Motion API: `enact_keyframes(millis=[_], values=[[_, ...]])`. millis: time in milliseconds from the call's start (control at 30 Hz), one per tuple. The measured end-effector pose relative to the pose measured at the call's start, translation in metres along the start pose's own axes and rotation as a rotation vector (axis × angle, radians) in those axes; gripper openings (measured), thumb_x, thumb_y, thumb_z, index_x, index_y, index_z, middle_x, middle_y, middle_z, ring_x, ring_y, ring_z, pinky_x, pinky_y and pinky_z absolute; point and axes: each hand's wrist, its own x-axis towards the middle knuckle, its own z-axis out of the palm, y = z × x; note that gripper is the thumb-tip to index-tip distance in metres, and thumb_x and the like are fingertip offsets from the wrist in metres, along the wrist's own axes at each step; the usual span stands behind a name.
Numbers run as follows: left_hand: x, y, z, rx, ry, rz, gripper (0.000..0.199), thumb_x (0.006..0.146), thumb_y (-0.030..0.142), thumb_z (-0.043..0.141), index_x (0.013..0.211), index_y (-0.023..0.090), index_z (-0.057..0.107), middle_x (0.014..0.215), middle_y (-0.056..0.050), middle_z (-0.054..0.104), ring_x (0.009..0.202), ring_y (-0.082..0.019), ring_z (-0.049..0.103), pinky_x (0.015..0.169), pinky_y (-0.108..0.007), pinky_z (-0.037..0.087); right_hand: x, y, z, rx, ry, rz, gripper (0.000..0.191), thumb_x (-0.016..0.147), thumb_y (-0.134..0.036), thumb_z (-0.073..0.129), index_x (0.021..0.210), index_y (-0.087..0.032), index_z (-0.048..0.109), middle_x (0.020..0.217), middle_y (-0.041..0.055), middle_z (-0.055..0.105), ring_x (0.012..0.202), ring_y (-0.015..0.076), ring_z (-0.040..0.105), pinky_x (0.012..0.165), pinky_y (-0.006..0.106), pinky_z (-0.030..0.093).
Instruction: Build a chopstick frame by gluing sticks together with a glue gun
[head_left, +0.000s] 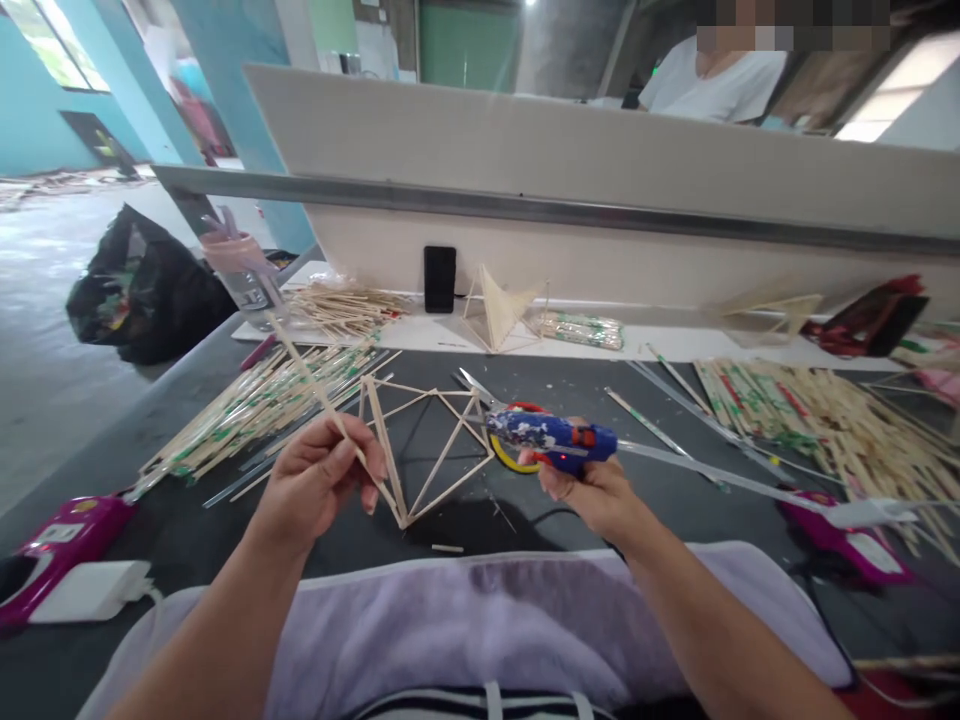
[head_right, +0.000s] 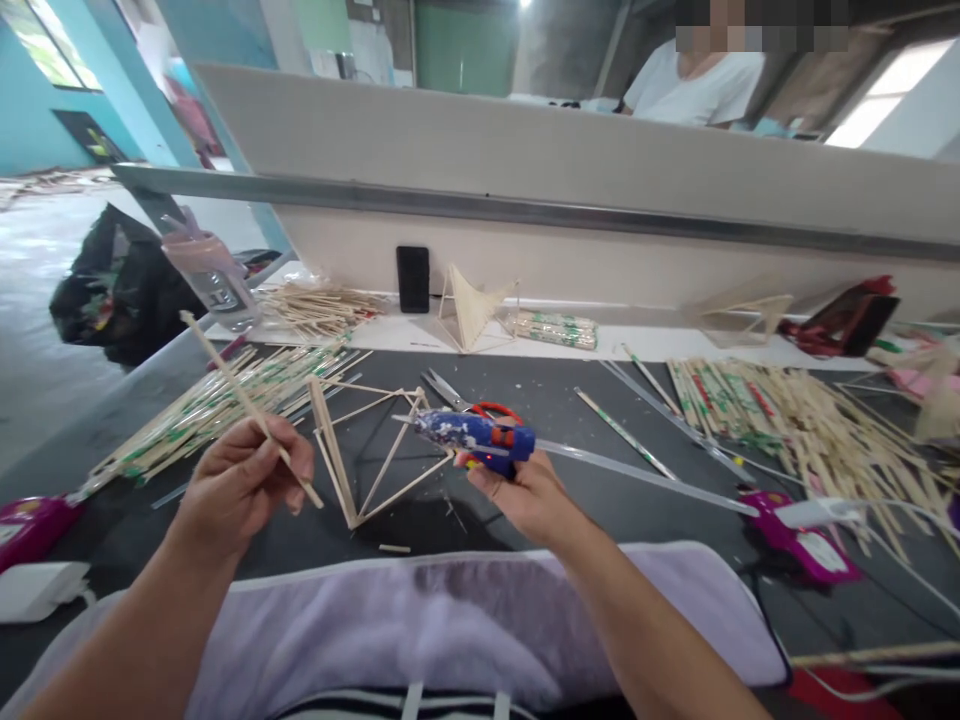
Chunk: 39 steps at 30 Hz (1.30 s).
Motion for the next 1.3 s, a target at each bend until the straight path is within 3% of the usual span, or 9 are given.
enact_keyframes(millis=[100, 267, 500, 800, 1300], values=[[0.000, 0.002, 0.000, 0.035, 0.105, 0.017, 0.014, 0.081, 0.028, 0.064, 0.088, 0.017, 0.059, 0.066, -0.002, 0.067, 0.045, -0.013, 0.060, 0.039, -0.021, 0.050, -0.004, -0.015, 0.008, -0.008, -0.065, 0.029, 0.016, 0.081, -0.030, 0.061, 0.094, -0.021, 0.066, 0.088, 0.0048, 0.070, 0.079, 0.0202, 0.065, 0.073, 0.033, 0.051], [0.003, 0.003, 0.002, 0.028, 0.175, 0.049, 0.016, 0.079, 0.030, 0.067, 0.084, 0.017, 0.059, 0.067, -0.002, 0.068, 0.043, -0.013, 0.060, 0.039, -0.021, 0.050, -0.017, -0.032, 0.032, 0.007, -0.132, 0.049, 0.020, 0.083, -0.028, 0.061, 0.102, -0.022, 0.062, 0.097, 0.0042, 0.067, 0.088, 0.0191, 0.064, 0.077, 0.029, 0.051], [0.005, 0.002, 0.002, 0.056, 0.248, 0.025, 0.020, 0.078, 0.031, 0.068, 0.085, 0.016, 0.057, 0.069, -0.003, 0.066, 0.046, -0.013, 0.060, 0.041, -0.021, 0.050, -0.021, -0.012, 0.058, -0.036, -0.192, -0.038, 0.019, 0.088, -0.032, 0.054, 0.099, -0.023, 0.066, 0.105, 0.0049, 0.062, 0.096, 0.0195, 0.059, 0.084, 0.030, 0.047], [0.005, 0.000, -0.002, 0.049, 0.211, 0.082, 0.012, 0.083, 0.027, 0.062, 0.085, 0.016, 0.060, 0.076, -0.002, 0.062, 0.050, -0.012, 0.060, 0.043, -0.022, 0.050, -0.026, 0.000, 0.056, -0.010, -0.185, -0.025, 0.019, 0.089, -0.032, 0.054, 0.096, -0.024, 0.069, 0.104, 0.0054, 0.063, 0.095, 0.0196, 0.059, 0.087, 0.032, 0.045], [0.006, -0.005, 0.001, 0.056, 0.199, 0.048, 0.012, 0.085, 0.028, 0.059, 0.084, 0.016, 0.061, 0.075, -0.002, 0.062, 0.049, -0.011, 0.060, 0.044, -0.021, 0.050, -0.031, 0.003, 0.058, -0.008, -0.173, -0.010, 0.020, 0.090, -0.032, 0.051, 0.087, -0.020, 0.066, 0.092, 0.0044, 0.065, 0.082, 0.0163, 0.060, 0.076, 0.027, 0.047]])
